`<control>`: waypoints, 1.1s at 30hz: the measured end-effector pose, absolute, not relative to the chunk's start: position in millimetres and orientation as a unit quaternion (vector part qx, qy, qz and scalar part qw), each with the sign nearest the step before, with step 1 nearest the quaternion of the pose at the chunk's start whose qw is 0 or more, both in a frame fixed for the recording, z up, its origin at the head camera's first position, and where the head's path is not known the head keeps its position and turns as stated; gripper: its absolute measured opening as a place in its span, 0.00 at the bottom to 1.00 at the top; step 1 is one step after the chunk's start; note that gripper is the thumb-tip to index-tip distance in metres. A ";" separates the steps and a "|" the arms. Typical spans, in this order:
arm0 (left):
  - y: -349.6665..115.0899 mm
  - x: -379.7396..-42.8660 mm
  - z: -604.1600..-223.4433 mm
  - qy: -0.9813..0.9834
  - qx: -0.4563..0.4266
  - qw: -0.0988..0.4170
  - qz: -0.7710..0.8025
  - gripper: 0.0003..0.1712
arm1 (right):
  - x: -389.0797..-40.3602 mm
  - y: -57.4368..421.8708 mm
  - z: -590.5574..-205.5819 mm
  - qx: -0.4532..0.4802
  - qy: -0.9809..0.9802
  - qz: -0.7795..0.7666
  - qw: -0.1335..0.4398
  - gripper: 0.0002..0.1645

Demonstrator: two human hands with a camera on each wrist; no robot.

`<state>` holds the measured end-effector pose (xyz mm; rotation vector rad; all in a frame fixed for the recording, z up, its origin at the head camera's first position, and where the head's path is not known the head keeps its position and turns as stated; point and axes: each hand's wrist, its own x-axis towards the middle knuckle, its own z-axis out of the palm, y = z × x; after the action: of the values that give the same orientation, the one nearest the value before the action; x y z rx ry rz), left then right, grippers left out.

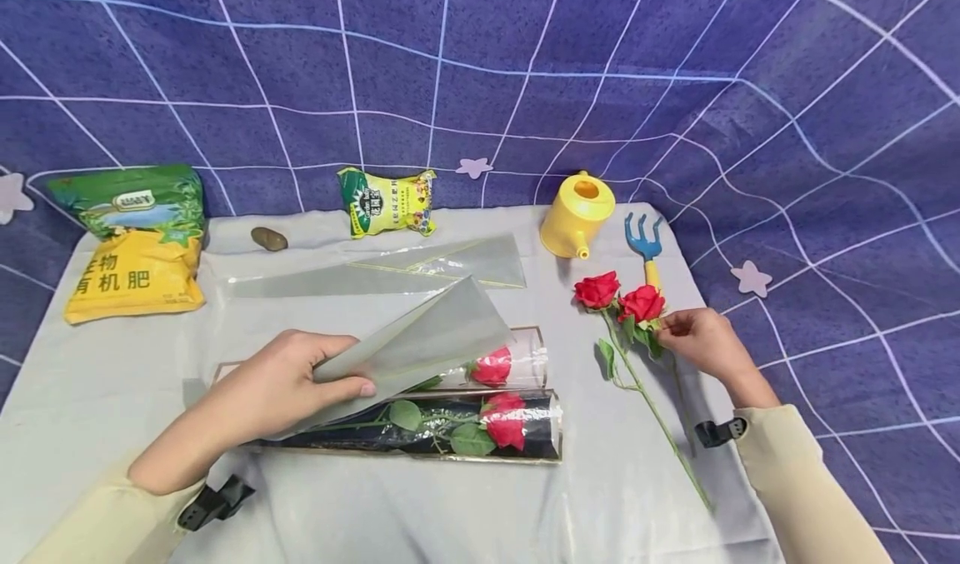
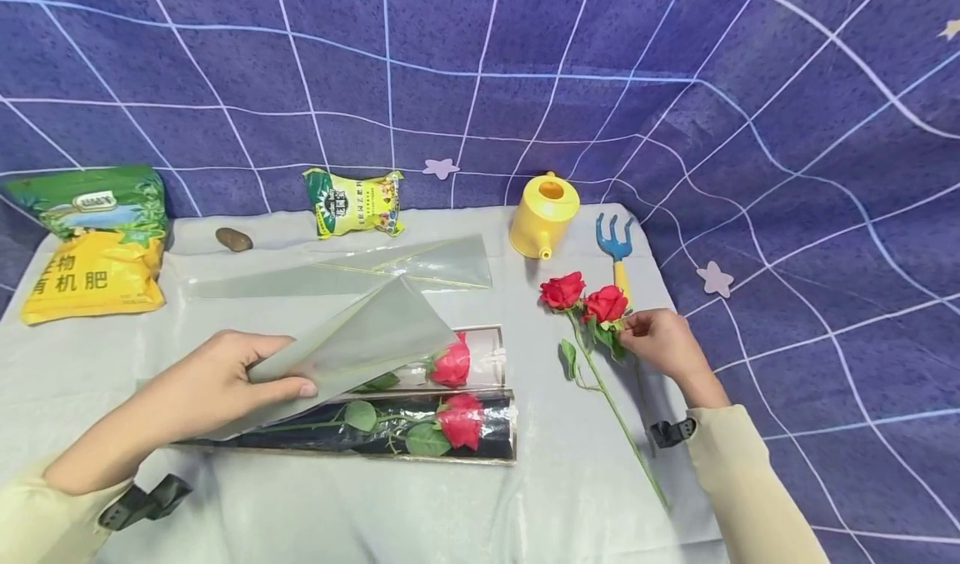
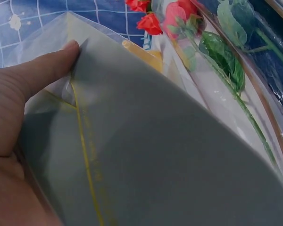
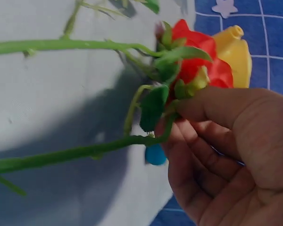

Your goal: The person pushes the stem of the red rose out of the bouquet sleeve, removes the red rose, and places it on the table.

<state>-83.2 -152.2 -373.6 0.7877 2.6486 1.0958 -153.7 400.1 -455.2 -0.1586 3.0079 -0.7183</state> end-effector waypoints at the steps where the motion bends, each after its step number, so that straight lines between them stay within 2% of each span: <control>1: -151.5 -83.3 -373.8 0.887 0.264 0.086 0.368 0.13 | -153.8 399.0 -457.8 -0.053 0.971 -0.232 0.021 0.07; 7: -148.3 -83.0 -374.7 0.884 0.270 0.093 0.369 0.13 | -159.0 391.7 -473.3 -0.073 0.970 -0.232 0.007 0.06; 13: -147.7 -83.5 -374.4 0.882 0.278 0.088 0.369 0.14 | -161.1 386.0 -480.3 -0.082 0.971 -0.226 0.017 0.05; 27: -151.7 -83.6 -376.2 0.884 0.274 0.094 0.367 0.14 | -157.8 385.4 -444.1 -0.096 0.982 -0.164 0.005 0.11; 30: -151.1 -83.7 -375.9 0.883 0.275 0.097 0.367 0.14 | -157.5 382.3 -437.1 -0.088 0.981 -0.174 -0.024 0.11; 33: -149.9 -84.4 -374.7 0.883 0.276 0.102 0.366 0.14 | -154.5 370.4 -426.1 -0.090 0.970 -0.207 -0.086 0.10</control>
<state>-84.4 -149.9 -374.7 0.8135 2.6071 1.0801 -154.5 370.4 -426.1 -0.2981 3.2271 -0.6890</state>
